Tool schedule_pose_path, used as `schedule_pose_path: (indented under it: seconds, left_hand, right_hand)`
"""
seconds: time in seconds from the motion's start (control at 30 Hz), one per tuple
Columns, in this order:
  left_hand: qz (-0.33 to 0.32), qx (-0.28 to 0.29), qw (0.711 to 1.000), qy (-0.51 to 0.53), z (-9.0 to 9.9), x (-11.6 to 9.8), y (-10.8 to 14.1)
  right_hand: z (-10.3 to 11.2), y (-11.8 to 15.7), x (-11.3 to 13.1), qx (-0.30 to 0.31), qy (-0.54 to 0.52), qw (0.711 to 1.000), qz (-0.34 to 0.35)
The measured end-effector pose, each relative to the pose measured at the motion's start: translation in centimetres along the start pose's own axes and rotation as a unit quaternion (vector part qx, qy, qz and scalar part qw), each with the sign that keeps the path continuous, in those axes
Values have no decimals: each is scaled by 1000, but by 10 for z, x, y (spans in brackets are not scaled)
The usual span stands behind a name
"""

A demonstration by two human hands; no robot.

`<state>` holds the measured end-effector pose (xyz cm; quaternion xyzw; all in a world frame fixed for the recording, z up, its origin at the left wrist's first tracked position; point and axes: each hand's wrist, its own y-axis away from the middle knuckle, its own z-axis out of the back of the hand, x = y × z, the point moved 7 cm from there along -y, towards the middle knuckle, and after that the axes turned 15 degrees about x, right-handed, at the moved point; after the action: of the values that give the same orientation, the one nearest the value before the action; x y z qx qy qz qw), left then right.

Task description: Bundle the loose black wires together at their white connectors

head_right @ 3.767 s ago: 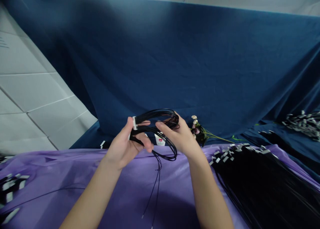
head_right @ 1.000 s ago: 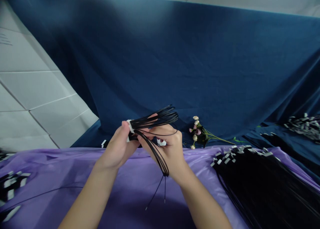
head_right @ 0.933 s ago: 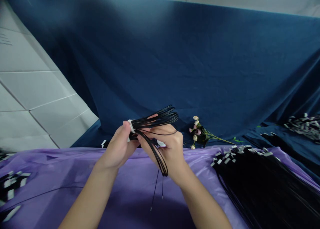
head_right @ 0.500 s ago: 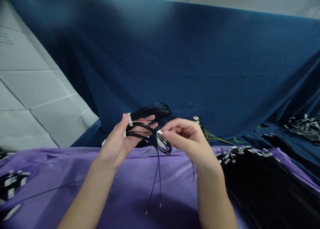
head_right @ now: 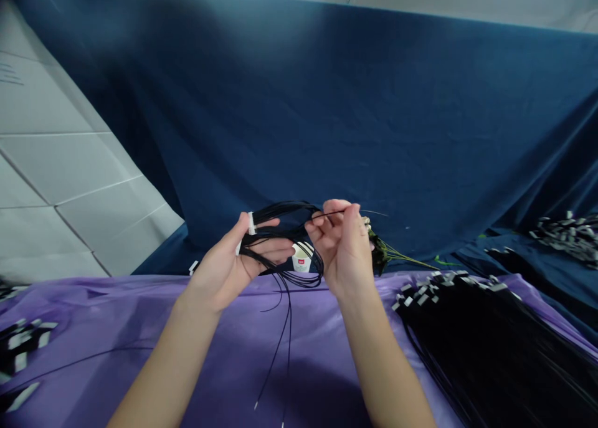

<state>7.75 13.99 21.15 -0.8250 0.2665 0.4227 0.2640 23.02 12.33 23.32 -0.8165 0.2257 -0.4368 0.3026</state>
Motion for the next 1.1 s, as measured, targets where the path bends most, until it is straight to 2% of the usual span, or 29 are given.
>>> schedule_pose_path:
  seconds: [0.13, 0.27, 0.43, 0.57, 0.77, 0.93, 1.1]
  left_hand:
    - [10, 19, 999, 24, -2, 2, 1]
    - [21, 22, 999, 42, -2, 2, 5]
    - [46, 42, 996, 71, -5, 6, 7]
    - [55, 50, 994, 84, -7, 10, 7]
    - [54, 43, 997, 20, -7, 7, 8]
    - [13, 53, 997, -55, -10, -2, 11]
    - [9, 73, 992, -102, -14, -4, 12]
  right_hand:
    - [-3, -1, 3, 30, 52, 998, 35]
    - [-3, 0, 9, 63, 46, 995, 60]
    - [-6, 2, 14, 66, 52, 991, 105]
    - [-11, 3, 16, 93, 108, 985, 97]
    - [-10, 4, 20, 94, 190, 973, 93]
    - [-8, 3, 18, 81, 210, 972, 72]
    - [-8, 5, 20, 118, 254, 956, 85]
